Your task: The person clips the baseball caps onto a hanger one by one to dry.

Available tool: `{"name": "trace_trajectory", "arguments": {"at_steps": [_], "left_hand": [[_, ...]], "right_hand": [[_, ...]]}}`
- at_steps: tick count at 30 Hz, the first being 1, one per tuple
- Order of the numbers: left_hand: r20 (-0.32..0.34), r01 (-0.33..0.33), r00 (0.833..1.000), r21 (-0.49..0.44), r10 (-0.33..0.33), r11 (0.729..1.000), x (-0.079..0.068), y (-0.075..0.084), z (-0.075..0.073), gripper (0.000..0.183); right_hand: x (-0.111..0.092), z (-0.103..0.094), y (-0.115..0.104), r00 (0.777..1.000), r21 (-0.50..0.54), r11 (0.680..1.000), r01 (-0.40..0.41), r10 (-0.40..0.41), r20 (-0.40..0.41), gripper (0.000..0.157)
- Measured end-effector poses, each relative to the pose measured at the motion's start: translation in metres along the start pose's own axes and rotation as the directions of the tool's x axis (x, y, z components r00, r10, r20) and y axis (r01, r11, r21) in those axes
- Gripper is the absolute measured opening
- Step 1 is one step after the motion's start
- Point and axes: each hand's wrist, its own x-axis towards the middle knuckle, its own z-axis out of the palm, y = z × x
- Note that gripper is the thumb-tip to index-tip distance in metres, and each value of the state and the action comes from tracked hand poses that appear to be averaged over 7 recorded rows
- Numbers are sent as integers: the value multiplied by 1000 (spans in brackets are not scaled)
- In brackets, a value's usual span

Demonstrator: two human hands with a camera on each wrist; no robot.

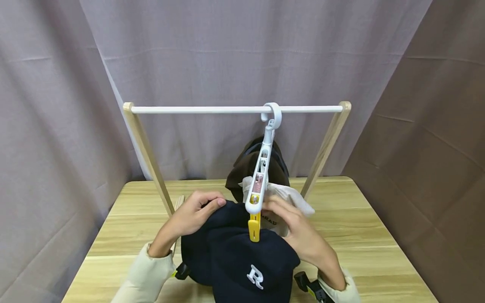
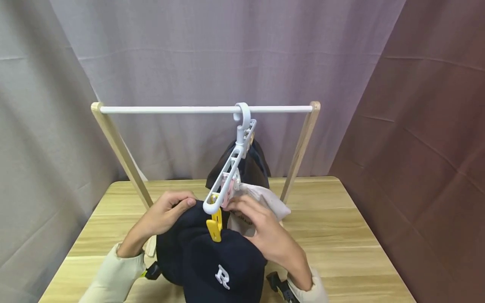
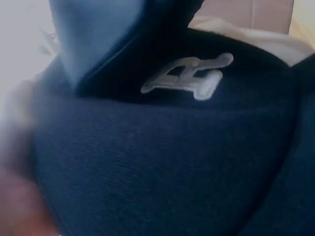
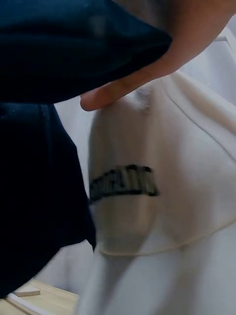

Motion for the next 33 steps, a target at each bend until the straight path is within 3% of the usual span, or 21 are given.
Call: {"name": "trace_trajectory", "arguments": {"at_steps": [7, 11, 17, 20, 23, 30, 33], "left_hand": [[117, -27, 993, -64, 34, 998, 3, 1, 12, 19], [149, -28, 988, -107, 44, 994, 6, 4, 19, 18], [89, -61, 994, -68, 67, 996, 11, 7, 37, 12], [46, -94, 994, -23, 95, 995, 12, 9, 45, 9], [15, -115, 993, 0, 115, 993, 12, 12, 50, 7], [-18, -64, 998, 44, 65, 997, 14, 16, 50, 2], [-31, -18, 999, 28, 19, 999, 16, 19, 49, 12]], "right_hand": [[0, 7, -5, 995, -114, 992, -58, 67, 72, 66], [-1, 10, -3, 996, -175, 984, -22, 37, 87, 65], [3, 17, 1, 994, -125, 991, 46, -32, 108, 43], [3, 18, 1, 995, -50, 999, 2, 3, 98, 34], [0, 18, 0, 998, -45, 999, -23, 25, 66, 32], [-1, 16, 2, 1000, -107, 994, 20, -20, -4, 34], [-2, 15, 5, 999, -91, 995, 32, -33, -3, 36]]}}
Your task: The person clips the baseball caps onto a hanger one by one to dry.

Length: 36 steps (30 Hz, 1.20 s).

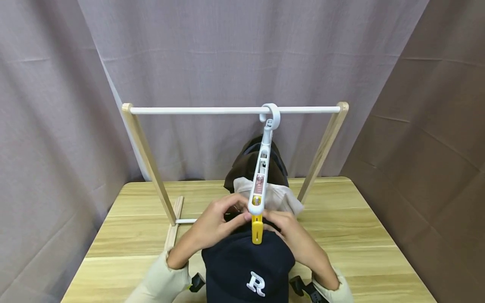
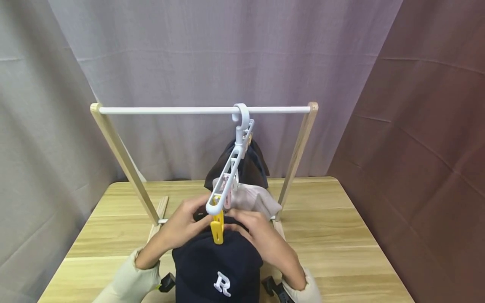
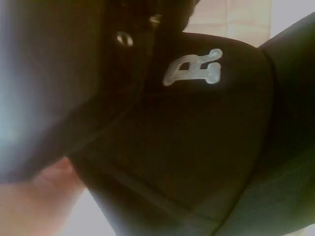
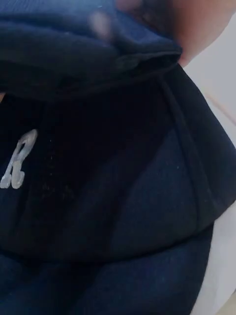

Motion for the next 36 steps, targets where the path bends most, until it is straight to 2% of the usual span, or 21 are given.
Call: {"name": "trace_trajectory", "arguments": {"at_steps": [6, 9, 15, 21, 26, 30, 33, 36], "left_hand": [[-16, 38, 999, -94, -39, 995, 14, 10, -5, 39], [-20, 70, 997, -128, -73, 989, 24, 17, -6, 47], [-70, 163, 980, -235, -184, 958, 39, 25, -5, 40], [-143, 163, 966, -316, -216, 935, 38, 29, -4, 31], [-159, 176, 958, -329, -238, 928, 38, 31, -4, 25], [-160, 188, 956, -311, -246, 932, 39, 33, -5, 26], [-147, 210, 954, -289, -261, 934, 41, 36, -7, 27], [-119, 244, 952, -268, -283, 932, 41, 38, -10, 28]], "right_hand": [[-1, -4, 6, 1000, 5, 1000, 5, -5, -14, 39], [0, -5, 6, 1000, 11, 1000, 5, -4, -12, 42], [3, -7, 2, 999, -29, 998, -50, 50, -21, 33], [5, -10, -1, 992, -34, 992, -122, 121, -34, 27], [8, -13, 1, 990, -19, 991, -135, 134, -53, 25], [12, -17, 3, 993, 1, 995, -100, 100, -55, 19], [14, -20, 5, 995, 11, 996, -88, 89, -41, 15], [13, -25, 6, 995, 7, 995, -100, 101, -16, 17]]}}
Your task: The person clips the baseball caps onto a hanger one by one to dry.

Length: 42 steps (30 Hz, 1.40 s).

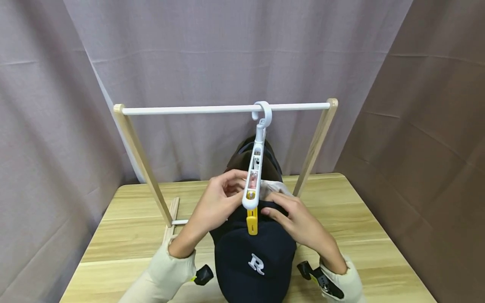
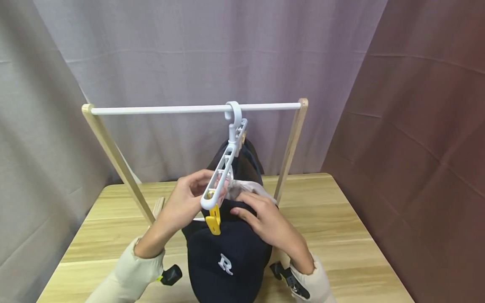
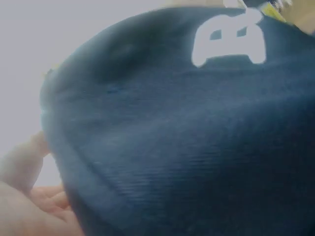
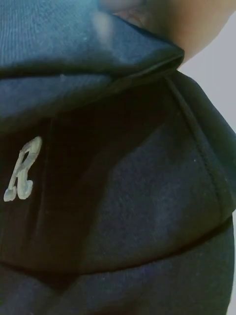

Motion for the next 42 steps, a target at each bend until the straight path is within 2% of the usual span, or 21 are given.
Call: {"name": "trace_trajectory", "arguments": {"at_steps": [7, 11, 18, 25, 31, 38, 42], "left_hand": [[117, 44, 992, -12, -42, 999, 2, 5, -7, 23], [145, 68, 987, -34, -62, 997, 2, 5, -9, 22], [149, 69, 987, -79, -57, 995, 2, 11, -11, 21], [133, 59, 990, -81, -48, 995, 4, 13, -11, 24], [132, 108, 987, -147, -89, 983, 4, 15, -11, 28], [113, 109, 990, -210, -87, 972, 3, 14, -8, 27], [87, 111, 992, -262, -91, 959, 3, 10, -5, 29]], "right_hand": [[2, -10, 1, 998, -30, 999, 34, -33, 45, 22], [4, -12, 0, 996, -33, 998, 56, -54, 66, 20], [8, -18, -3, 993, -53, 994, 94, -90, 75, 19], [11, -23, -3, 994, -67, 993, 96, -92, 57, 23], [14, -26, -5, 992, -83, 990, 116, -112, 49, 23], [12, -26, -11, 996, -67, 994, 86, -83, 44, 22], [13, -24, -12, 995, -41, 995, 96, -94, 38, 25]]}}
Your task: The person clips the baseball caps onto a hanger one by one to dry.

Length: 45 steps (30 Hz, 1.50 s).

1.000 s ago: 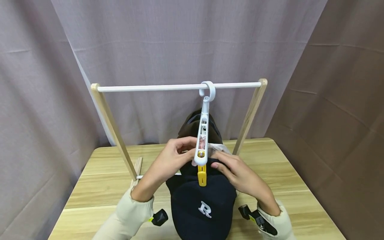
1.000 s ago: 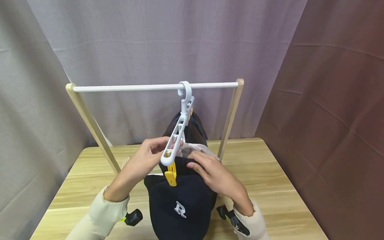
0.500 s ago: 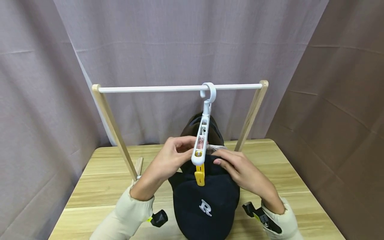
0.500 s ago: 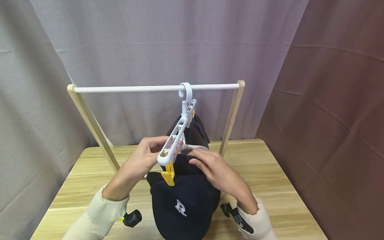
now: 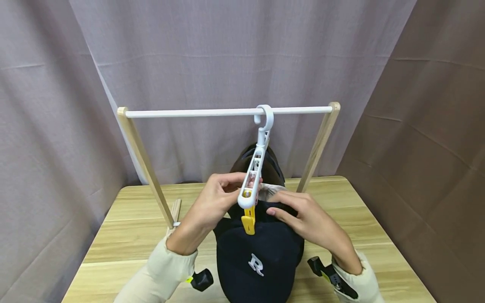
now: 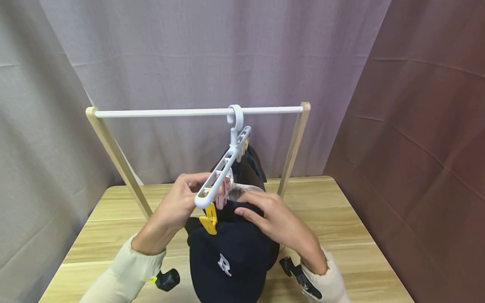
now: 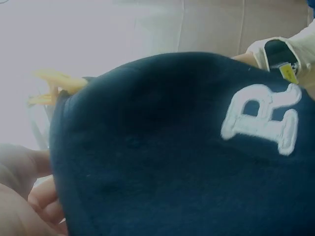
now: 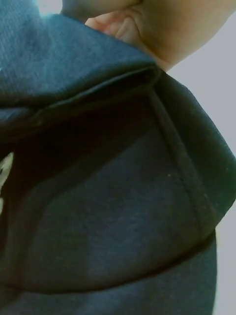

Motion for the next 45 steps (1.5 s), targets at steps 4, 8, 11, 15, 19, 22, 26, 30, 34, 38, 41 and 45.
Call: {"name": "trace_trajectory", "arguments": {"at_steps": [4, 8, 11, 15, 19, 22, 26, 30, 34, 38, 41, 45], "left_hand": [[-29, -5, 1000, -76, 3, 997, -1, -7, 3, 31], [-52, -22, 999, -140, 15, 990, -1, -14, 6, 32], [-67, -51, 997, -161, 40, 986, 0, -17, 8, 31], [-90, -70, 994, -160, 56, 985, 3, -19, 9, 29], [-102, -74, 993, -130, 61, 989, 6, -20, 9, 26], [-89, -84, 993, -128, 73, 988, 6, -20, 8, 26], [-82, -100, 993, -150, 89, 984, 4, -20, 7, 30], [-99, -110, 991, -158, 95, 981, 2, -21, 6, 30], [-114, -102, 990, -159, 85, 982, 1, -21, 7, 29], [-93, -91, 993, -178, 75, 980, 1, -21, 7, 29], [-75, -91, 994, -181, 79, 979, 0, -21, 7, 30], [-64, -111, 993, -165, 101, 980, -1, -23, 5, 31]], "right_hand": [[-1, 2, 1, 1000, 5, 1000, 29, -29, -1, 28], [-2, 4, 3, 999, -6, 999, 34, -34, -8, 29], [-2, 4, 4, 1000, -17, 1000, 23, -23, -16, 29], [-2, 4, 7, 999, -36, 999, 32, -33, -26, 29], [-2, 5, 9, 998, -46, 998, 36, -38, -45, 29], [-3, 6, 8, 998, -49, 998, 28, -31, -55, 30], [-1, 10, 7, 997, -37, 998, 41, -43, -59, 28], [2, 13, 7, 996, -34, 997, 73, -74, -52, 27], [4, 15, 8, 996, -23, 997, 71, -72, -44, 28], [5, 16, 7, 998, -3, 999, 42, -42, -48, 28], [6, 18, 5, 998, 5, 999, 31, -31, -62, 28], [7, 20, 5, 996, 3, 999, 45, -44, -83, 27]]}}
